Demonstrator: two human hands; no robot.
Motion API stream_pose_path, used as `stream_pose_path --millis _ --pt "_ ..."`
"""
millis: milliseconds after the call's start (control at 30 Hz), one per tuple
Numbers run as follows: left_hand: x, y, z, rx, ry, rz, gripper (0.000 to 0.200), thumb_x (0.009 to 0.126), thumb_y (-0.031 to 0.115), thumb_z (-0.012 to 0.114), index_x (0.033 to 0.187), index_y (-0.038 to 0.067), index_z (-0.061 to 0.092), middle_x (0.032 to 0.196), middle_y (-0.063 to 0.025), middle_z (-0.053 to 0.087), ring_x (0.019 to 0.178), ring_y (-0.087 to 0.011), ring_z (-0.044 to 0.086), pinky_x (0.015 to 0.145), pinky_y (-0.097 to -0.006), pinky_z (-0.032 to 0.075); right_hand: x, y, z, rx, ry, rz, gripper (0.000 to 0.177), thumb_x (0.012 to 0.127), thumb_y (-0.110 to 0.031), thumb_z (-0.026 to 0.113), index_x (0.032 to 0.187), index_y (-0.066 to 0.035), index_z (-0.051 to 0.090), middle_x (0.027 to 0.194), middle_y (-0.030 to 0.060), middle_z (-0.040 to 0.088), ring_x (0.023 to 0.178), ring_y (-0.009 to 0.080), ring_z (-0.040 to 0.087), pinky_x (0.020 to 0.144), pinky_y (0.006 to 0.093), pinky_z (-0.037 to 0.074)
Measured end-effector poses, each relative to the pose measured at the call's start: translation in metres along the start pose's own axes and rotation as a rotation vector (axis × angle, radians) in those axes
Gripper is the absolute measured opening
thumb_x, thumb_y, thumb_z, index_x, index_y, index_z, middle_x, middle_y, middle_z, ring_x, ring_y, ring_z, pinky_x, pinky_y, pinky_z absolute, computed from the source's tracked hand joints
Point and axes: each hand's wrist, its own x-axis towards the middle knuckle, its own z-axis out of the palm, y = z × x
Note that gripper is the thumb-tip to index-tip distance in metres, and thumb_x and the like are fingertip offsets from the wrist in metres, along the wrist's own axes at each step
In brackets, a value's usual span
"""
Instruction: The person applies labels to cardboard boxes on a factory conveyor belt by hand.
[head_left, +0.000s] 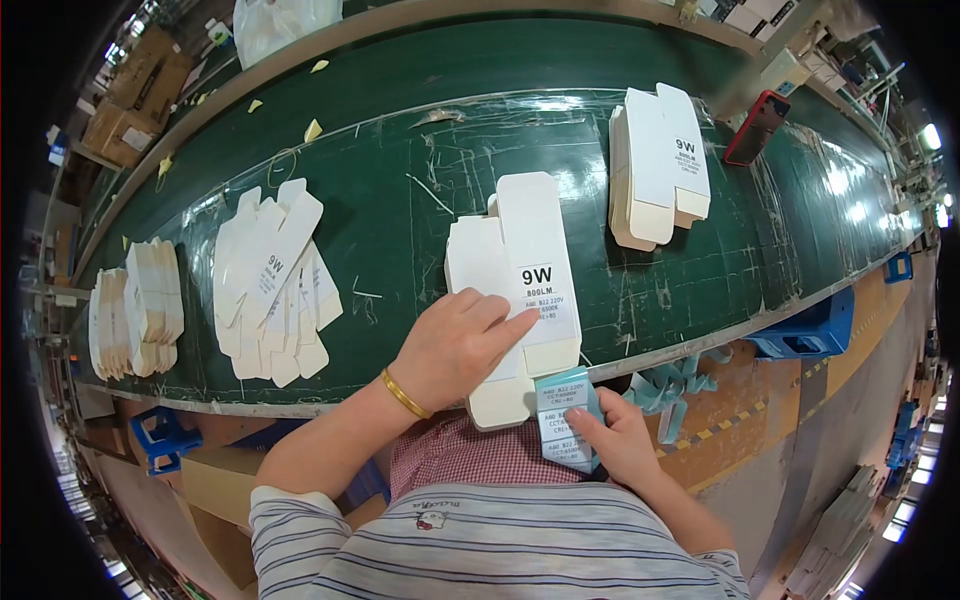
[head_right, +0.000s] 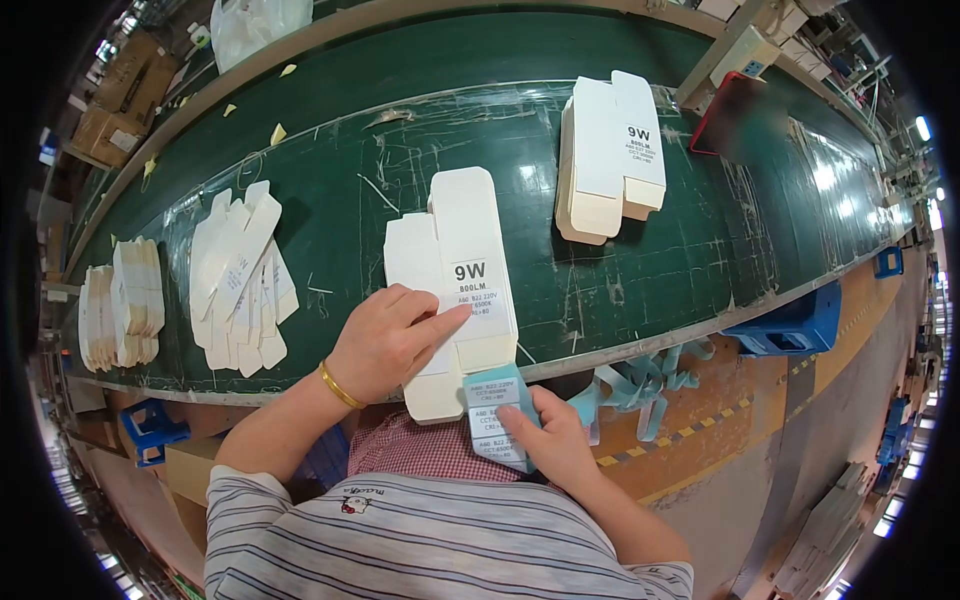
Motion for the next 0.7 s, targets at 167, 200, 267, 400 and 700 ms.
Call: stream_pose_path --millis 167,200,267,400,700 --pt "0.017 0.011 0.001 0.108 -0.086 -0.04 0.037 0.079 0.016 0.069 0.116 0.012 0.067 0.08 -0.0045 0.054 0.074 -0.0204 0.054 0.064 -0.0318 0.046 -0.009 0.017 0.002 0.115 -0.008 -0.056 0.018 0.093 -0.013 0.064 0.104 0.002 0.062 0.093 0.0031 0.067 0.081 0.0066 0.059 0.073 0.0242 0.049" --pt "0.022 0.016 0.003 0.131 -0.099 -0.074 0.038 0.079 0.018 0.069 0.117 0.012 0.066 0.08 -0.0047 0.053 0.073 -0.0203 0.055 0.064 -0.0319 0.046 -0.01 0.018 0.003 0.104 -0.014 -0.058 0.018 0.093 -0.013 0.064 0.104 0.001 0.063 0.092 0.0029 0.067 0.081 0.0066 0.059 0.072 0.0242 0.049" --pt "0.025 0.023 0.007 0.159 -0.042 -0.055 0.038 0.08 0.022 0.068 0.117 0.012 0.065 0.081 -0.0052 0.054 0.073 -0.0207 0.054 0.065 -0.032 0.046 -0.012 0.018 0.005 0.08 -0.025 -0.064 0.018 0.093 -0.013 0.063 0.104 0.0 0.063 0.091 0.0025 0.067 0.08 0.0066 0.058 0.072 0.0242 0.049" --pt "0.015 0.025 0.011 0.188 0.079 0.068 0.033 0.081 0.019 0.065 0.112 0.006 0.065 0.085 -0.0067 0.057 0.075 -0.0215 0.055 0.066 -0.0323 0.048 -0.018 0.018 0.007 0.167 -0.007 -0.07 0.017 0.093 -0.013 0.063 0.104 0.0 0.063 0.091 0.002 0.066 0.079 0.0066 0.058 0.071 0.0239 0.049" --pt "0.009 0.024 0.003 0.351 -0.006 0.292 0.005 0.069 0.011 0.061 0.071 0.007 0.06 0.075 -0.0033 0.054 0.07 -0.0198 0.057 0.063 -0.0312 0.05 -0.021 0.016 0.009 0.125 -0.008 -0.145 0.016 0.095 -0.014 0.061 0.103 0.0 0.062 0.092 0.0024 0.066 0.081 0.0065 0.058 0.073 0.0234 0.048"
